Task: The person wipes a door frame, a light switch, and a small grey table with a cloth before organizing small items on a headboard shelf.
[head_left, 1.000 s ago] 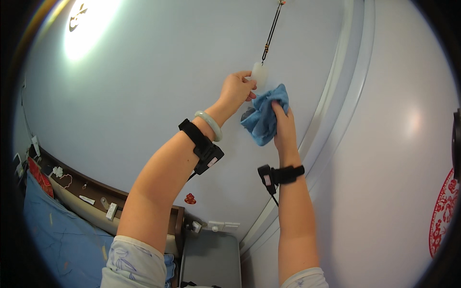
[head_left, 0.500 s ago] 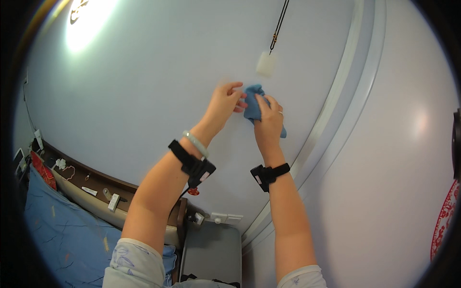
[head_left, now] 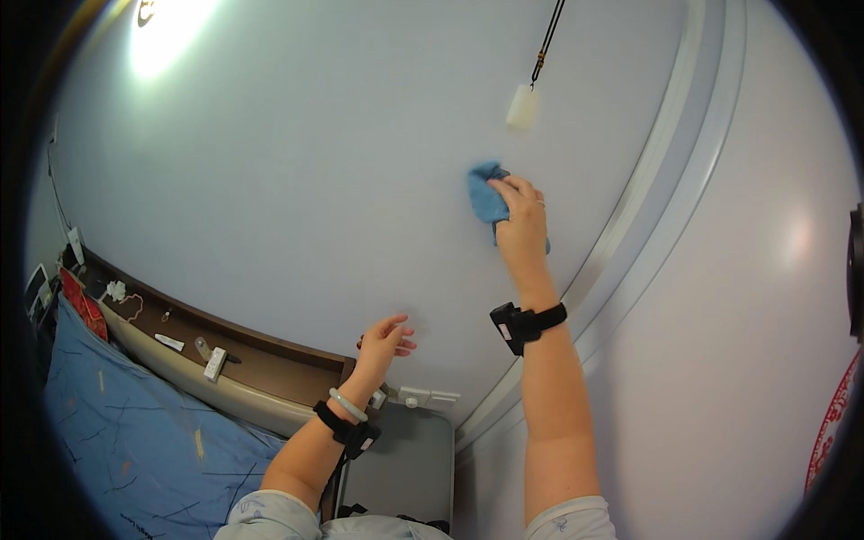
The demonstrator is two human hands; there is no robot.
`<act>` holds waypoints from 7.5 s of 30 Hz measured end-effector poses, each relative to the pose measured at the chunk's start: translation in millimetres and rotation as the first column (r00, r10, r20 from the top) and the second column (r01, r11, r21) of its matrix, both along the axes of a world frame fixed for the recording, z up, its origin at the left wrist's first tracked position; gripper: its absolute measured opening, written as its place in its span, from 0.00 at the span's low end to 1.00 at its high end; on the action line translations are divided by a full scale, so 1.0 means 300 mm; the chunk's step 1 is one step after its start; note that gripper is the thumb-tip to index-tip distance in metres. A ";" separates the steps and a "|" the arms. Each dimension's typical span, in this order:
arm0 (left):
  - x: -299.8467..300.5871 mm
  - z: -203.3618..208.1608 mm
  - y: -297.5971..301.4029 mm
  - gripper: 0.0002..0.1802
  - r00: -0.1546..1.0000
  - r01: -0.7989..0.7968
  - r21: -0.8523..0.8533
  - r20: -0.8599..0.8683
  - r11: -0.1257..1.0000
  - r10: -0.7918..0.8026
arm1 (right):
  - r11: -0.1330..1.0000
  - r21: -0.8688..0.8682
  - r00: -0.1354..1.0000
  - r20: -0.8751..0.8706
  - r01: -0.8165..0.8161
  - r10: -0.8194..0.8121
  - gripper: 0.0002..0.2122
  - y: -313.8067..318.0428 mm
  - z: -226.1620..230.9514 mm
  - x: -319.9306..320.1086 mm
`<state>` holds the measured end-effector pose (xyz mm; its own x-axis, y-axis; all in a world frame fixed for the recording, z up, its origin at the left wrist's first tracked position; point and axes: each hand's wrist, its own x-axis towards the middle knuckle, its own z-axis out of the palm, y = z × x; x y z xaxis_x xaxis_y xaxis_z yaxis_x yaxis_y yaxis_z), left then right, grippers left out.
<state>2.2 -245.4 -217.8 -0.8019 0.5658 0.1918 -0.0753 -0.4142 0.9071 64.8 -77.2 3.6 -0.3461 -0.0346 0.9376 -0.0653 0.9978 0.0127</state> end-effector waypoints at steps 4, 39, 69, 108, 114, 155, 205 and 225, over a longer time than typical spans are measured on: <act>0.008 -0.107 -0.017 0.19 0.998 -0.010 -0.058 0.066 0.998 0.014 | 0.982 -0.140 0.979 0.138 -0.131 0.150 0.20 0.008 0.030 0.025; -0.064 -0.555 -0.167 0.16 0.548 -0.811 -0.406 -0.780 0.421 0.303 | 0.157 -0.977 0.827 -0.032 -0.145 0.561 0.17 -0.011 -0.949 -0.006; -0.132 -0.647 -0.074 0.37 0.597 -0.799 -0.563 -0.785 0.209 0.168 | 0.914 -0.374 0.852 0.417 -0.157 0.317 0.16 -0.232 -1.160 -0.327; -0.131 -0.688 -0.083 0.16 0.540 -0.838 -0.424 -0.736 0.344 0.409 | 0.686 -0.726 0.723 0.495 0.039 0.482 0.22 -0.165 -1.447 -0.011; -0.130 -0.684 -0.089 0.16 0.546 -0.835 -0.439 -0.732 0.332 0.407 | 0.460 -0.873 0.834 0.372 0.164 0.407 0.24 -0.173 -1.431 0.002; -0.135 -0.696 -0.088 0.15 0.559 -0.827 -0.447 -0.724 0.341 0.405 | -0.399 -0.901 0.884 -0.318 -0.170 0.342 0.20 -0.097 -1.412 -0.025; -0.198 -0.671 0.151 0.16 0.604 -0.662 -0.748 -0.575 0.055 -0.553 | -0.149 -0.981 0.857 0.031 0.125 0.514 0.19 -0.117 -1.488 0.096; -0.270 -0.582 0.089 0.26 0.759 -0.404 -0.777 -0.579 0.482 -0.297 | -0.116 -0.987 0.885 0.046 0.112 0.464 0.19 -0.097 -1.517 0.146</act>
<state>-78.9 -218.6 -392.5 -0.7394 0.6694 0.0716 0.5730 0.5699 0.5890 108.8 -106.2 -451.6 -0.7340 0.6672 -0.1267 0.0481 -0.1350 -0.9897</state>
